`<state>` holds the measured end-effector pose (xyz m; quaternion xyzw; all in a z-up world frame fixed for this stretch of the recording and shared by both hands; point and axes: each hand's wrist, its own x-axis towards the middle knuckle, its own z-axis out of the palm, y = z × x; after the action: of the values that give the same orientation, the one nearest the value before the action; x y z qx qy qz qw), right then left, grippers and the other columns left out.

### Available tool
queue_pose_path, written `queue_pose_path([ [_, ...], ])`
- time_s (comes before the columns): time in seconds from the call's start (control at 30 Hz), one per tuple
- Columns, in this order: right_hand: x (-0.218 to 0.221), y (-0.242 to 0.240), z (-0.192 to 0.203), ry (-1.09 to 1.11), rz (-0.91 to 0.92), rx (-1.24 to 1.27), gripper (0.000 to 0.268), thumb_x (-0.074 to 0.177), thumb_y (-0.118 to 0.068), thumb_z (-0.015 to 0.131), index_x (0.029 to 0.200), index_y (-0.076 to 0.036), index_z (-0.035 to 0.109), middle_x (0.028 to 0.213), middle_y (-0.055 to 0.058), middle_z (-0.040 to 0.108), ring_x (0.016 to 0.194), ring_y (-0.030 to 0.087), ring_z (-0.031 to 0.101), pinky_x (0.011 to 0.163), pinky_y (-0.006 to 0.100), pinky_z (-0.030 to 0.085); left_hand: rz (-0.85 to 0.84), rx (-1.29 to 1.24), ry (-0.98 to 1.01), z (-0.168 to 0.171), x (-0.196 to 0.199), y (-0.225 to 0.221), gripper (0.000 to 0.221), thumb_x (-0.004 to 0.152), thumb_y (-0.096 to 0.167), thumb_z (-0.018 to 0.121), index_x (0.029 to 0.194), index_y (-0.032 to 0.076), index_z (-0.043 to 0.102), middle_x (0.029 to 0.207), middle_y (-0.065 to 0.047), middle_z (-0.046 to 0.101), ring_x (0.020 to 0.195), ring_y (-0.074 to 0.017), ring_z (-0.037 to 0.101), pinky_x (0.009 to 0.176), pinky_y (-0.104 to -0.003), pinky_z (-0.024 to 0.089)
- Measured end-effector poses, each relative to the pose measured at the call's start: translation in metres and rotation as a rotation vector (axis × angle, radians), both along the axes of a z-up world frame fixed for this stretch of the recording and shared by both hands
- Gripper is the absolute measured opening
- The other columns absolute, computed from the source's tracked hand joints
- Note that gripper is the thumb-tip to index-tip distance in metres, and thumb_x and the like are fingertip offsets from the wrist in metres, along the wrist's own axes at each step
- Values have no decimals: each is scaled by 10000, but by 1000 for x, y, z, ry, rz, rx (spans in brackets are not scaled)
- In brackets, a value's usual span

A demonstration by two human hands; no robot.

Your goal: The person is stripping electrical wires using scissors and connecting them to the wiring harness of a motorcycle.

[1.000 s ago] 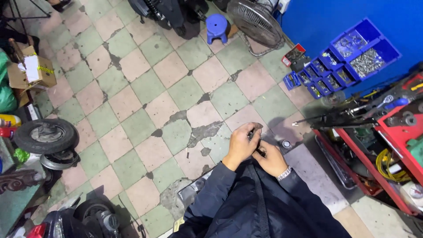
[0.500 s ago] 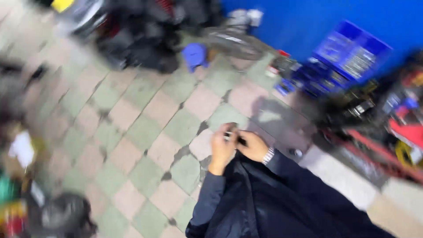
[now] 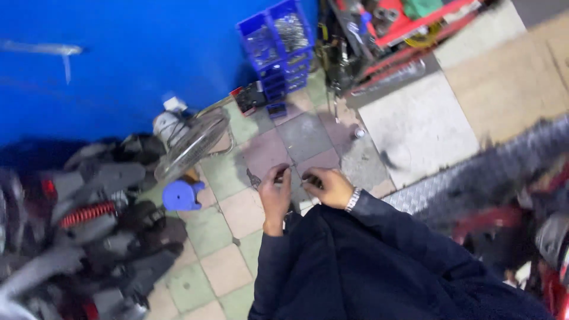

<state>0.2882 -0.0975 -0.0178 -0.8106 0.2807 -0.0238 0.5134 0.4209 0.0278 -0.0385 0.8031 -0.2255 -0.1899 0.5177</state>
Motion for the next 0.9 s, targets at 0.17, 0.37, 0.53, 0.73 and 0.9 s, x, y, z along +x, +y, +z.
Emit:
queue_pose_path([
  [0.17, -41, 42, 9, 53, -360, 12, 231, 873, -228, 724, 1069, -105, 739, 928, 141, 777, 921, 365, 745, 782, 481, 594, -382, 33, -26, 8, 6, -20, 140, 972, 225, 691, 1067, 161, 771, 869, -106, 765, 791, -301, 733, 684, -379, 600],
  [0.37, -72, 91, 26, 68, -693, 33, 179, 855, -202, 745, 992, -87, 737, 891, 127, 765, 843, 327, 757, 686, 428, 595, -691, 42, -32, 9, -33, -42, 124, 954, 205, 686, 1021, 163, 782, 836, -95, 774, 781, -269, 741, 676, -370, 609],
  [0.53, -112, 115, 28, 20, -1008, 65, 191, 850, -180, 747, 1031, -122, 759, 848, 104, 763, 753, 283, 769, 589, 382, 597, -1004, -4, -104, 28, -89, -57, 95, 928, 221, 715, 993, 206, 783, 863, -75, 791, 786, -271, 765, 660, -380, 619],
  [0.73, -155, 115, 31, -22, -1260, 56, 151, 863, -156, 744, 979, -60, 752, 796, 136, 772, 779, 336, 769, 628, 414, 603, -1292, -120, -29, 27, -144, -84, 100, 917, 154, 712, 991, 156, 779, 905, -97, 785, 878, -320, 755, 717, -393, 611],
  [0.9, -187, 80, 23, 10, -1301, 23, 116, 859, -184, 754, 911, -83, 732, 737, 115, 767, 773, 332, 768, 636, 419, 589, -1413, -48, 29, 28, -183, -120, 154, 978, 141, 646, 1057, 84, 766, 936, -161, 773, 897, -359, 751, 738, -435, 613],
])
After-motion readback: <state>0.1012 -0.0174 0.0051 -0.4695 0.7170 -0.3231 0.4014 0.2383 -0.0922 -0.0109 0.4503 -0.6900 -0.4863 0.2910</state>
